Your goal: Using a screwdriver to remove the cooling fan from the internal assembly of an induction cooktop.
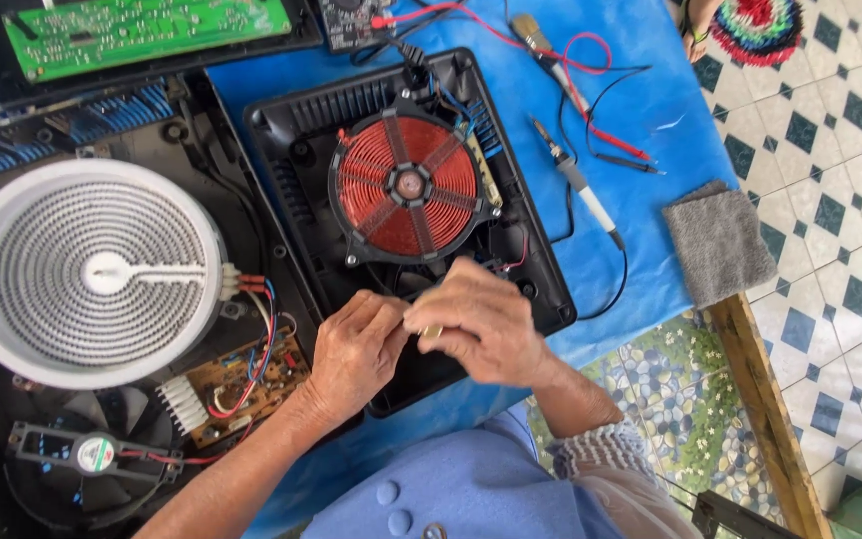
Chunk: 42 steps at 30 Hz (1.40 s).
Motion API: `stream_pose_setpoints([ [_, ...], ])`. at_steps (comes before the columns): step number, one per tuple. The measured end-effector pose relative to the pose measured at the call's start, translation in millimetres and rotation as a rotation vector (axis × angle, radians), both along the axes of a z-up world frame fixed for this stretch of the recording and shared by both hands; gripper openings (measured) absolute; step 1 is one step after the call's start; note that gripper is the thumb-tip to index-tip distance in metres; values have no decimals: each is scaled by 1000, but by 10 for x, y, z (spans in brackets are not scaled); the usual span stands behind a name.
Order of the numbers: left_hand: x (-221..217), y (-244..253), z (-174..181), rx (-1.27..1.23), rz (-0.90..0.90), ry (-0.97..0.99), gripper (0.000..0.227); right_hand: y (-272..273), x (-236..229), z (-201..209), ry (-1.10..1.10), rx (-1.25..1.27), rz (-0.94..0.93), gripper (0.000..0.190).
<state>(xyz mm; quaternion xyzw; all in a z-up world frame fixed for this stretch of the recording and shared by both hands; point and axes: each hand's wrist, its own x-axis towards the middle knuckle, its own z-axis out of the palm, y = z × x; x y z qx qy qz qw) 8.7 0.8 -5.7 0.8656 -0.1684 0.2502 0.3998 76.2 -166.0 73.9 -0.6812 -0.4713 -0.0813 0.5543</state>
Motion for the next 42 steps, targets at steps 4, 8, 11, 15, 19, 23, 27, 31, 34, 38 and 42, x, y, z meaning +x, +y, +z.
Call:
stream_pose_setpoints([
  [4, -2, 7, 106, -26, -16, 8, 8, 27, 18, 58, -20, 26, -9, 16],
  [8, -40, 9, -14, -73, -7, 45, 15, 53, -59, 98, -4, 6, -1, 19],
  [11, -74, 20, -11, -125, -8, 59, 14, 29, -126, -55, 4, -46, -39, 20],
  [15, -36, 51, -75, -189, -31, 36, 6, 33, -116, -177, -54, 13, -161, 26],
  [19, -20, 67, -48, -271, -62, 45, 5, 12, -29, -96, -24, 0, -134, 24],
  [23, -4, 68, -66, -276, -72, 84, 6, 38, -1, 87, 9, -44, -55, 15],
  [27, 16, 56, -159, -275, -48, 123, 8, 74, -49, 66, 69, -51, -62, 18],
  [31, 9, 56, -198, -267, -56, 116, 7, 48, -129, -119, 47, 1, -180, 26],
  [34, 38, 79, -203, -266, -69, 111, 8, 15, -51, -151, 131, 56, -200, 34],
  [38, 54, 69, -145, -257, -79, 123, 15, 26, 143, 14, 175, -10, 74, 24],
  [42, 48, 60, -73, -218, -51, 104, 18, 67, 94, 148, 166, -80, 151, 20],
])
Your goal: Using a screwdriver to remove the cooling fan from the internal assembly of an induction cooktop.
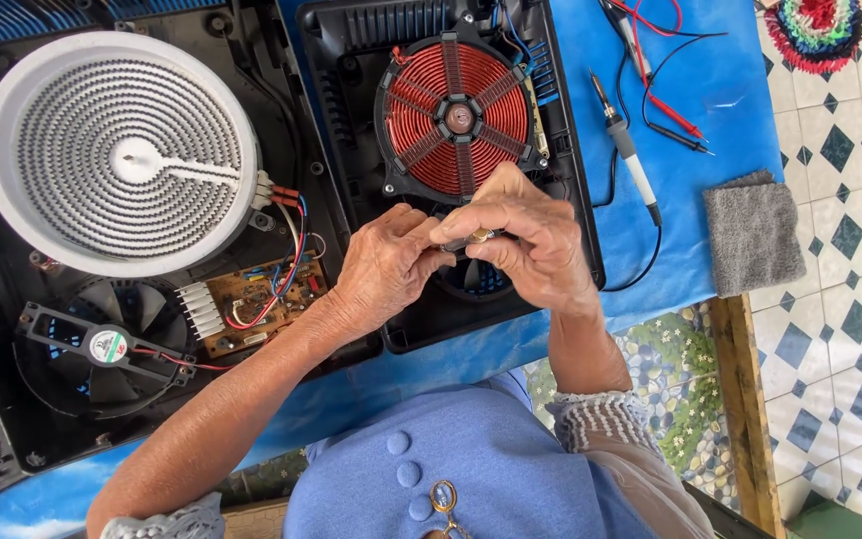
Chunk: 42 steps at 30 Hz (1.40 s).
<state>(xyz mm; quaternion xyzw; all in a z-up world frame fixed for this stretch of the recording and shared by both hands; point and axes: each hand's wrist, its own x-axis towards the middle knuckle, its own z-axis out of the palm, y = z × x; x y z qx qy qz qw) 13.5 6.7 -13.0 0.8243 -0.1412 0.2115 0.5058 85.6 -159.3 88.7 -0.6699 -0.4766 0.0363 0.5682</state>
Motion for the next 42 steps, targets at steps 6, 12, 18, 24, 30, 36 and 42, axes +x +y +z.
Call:
stream_pose_setpoints([
  [6, -12, 9, -75, 74, 5, -29, 20, 10, -175, -287, -205, 14, -314, 26],
  [12, -33, 59, 221, 119, -13, -60, 18, -45, -87, -185, 3, 47, -152, 27],
  [18, -63, 35, -54, 119, -9, -62, 19, 114, -212, -19, -120, 37, -181, 16],
  [24, -34, 11, -292, 212, 25, -72, 23, 10, -243, -263, -218, 53, -315, 24],
  [30, -23, 43, -16, 35, -86, 9, 19, -30, -170, -152, -81, 133, -140, 17],
  [36, -13, 23, -106, -53, -121, 42, 18, 33, -236, -218, -179, 92, -205, 26],
  [42, -53, -41, -358, 419, 118, -103, 23, -3, -225, -217, -126, 73, -211, 19],
])
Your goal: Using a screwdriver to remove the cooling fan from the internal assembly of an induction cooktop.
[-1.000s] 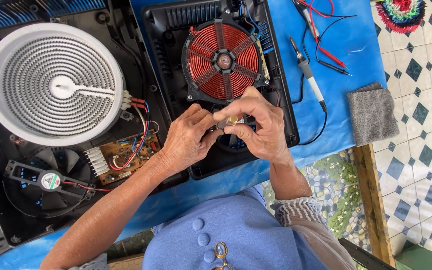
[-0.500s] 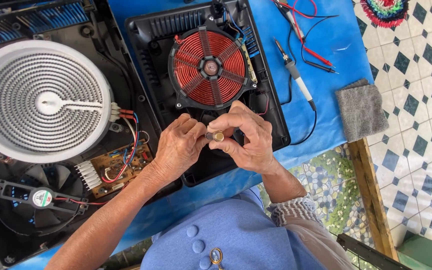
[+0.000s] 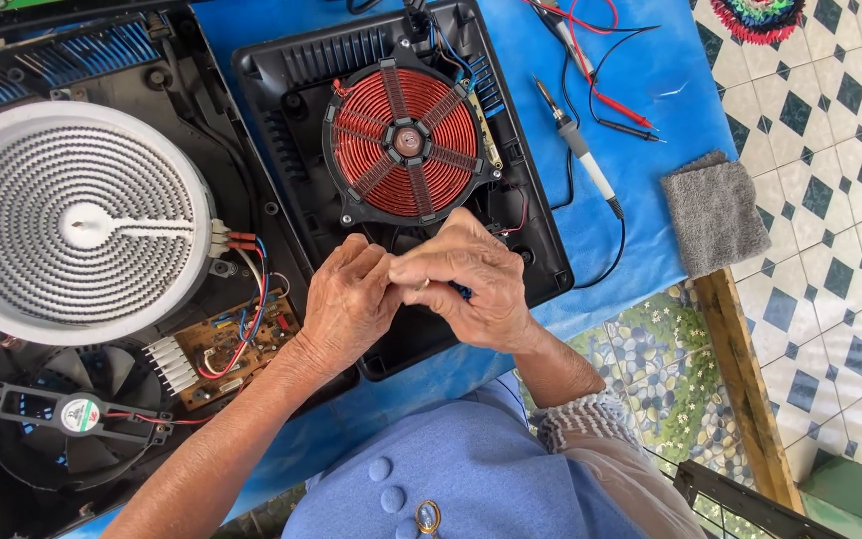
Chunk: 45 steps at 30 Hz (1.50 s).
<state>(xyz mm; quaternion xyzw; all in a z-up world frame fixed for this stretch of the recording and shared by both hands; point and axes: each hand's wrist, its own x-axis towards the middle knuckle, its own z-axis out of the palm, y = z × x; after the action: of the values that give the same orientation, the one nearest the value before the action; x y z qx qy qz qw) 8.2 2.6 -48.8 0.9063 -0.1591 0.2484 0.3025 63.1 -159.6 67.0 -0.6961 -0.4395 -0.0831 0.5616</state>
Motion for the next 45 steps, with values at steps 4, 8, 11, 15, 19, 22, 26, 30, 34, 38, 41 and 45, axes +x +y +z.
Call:
stream_pose_setpoints([
  [4, 4, 2, -113, -34, -50, 8, 17, 9, -9, 186, 13, -9, -3, 16],
  [8, -16, -5, -183, 14, -26, -36, 18, 12, -65, 91, -9, 0, -30, 22],
  [11, 0, -5, -143, 27, -25, -68, 20, 14, -77, -40, -79, 1, -92, 25],
  [15, 33, 3, -19, 65, -3, -131, 24, 29, -104, 35, -42, 44, -160, 30],
  [19, -73, -96, 281, 181, 101, -96, 23, 94, -176, 300, -99, 10, -127, 12],
  [22, -72, -91, 298, 330, 225, -68, 22, 108, -191, 323, -78, -84, -153, 15],
  [26, -1, -15, 86, 127, 63, -141, 30, 46, -132, -70, -155, 59, -202, 24],
  [30, 0, -35, 6, 119, 71, -129, 28, 117, -138, 134, -126, 23, -185, 29],
  [34, -16, -29, 22, 127, 66, -125, 26, 143, -146, 214, -20, 21, -99, 14],
  [38, -20, 31, 34, 29, -83, 18, 19, 189, -185, -27, -44, -31, -33, 14],
  [41, 13, 46, -55, 44, -84, 10, 21, 217, -115, -5, -66, -52, -43, 13],
  [45, -6, 10, -53, 80, -36, -22, 21, 32, -23, 95, 51, -83, -70, 13],
])
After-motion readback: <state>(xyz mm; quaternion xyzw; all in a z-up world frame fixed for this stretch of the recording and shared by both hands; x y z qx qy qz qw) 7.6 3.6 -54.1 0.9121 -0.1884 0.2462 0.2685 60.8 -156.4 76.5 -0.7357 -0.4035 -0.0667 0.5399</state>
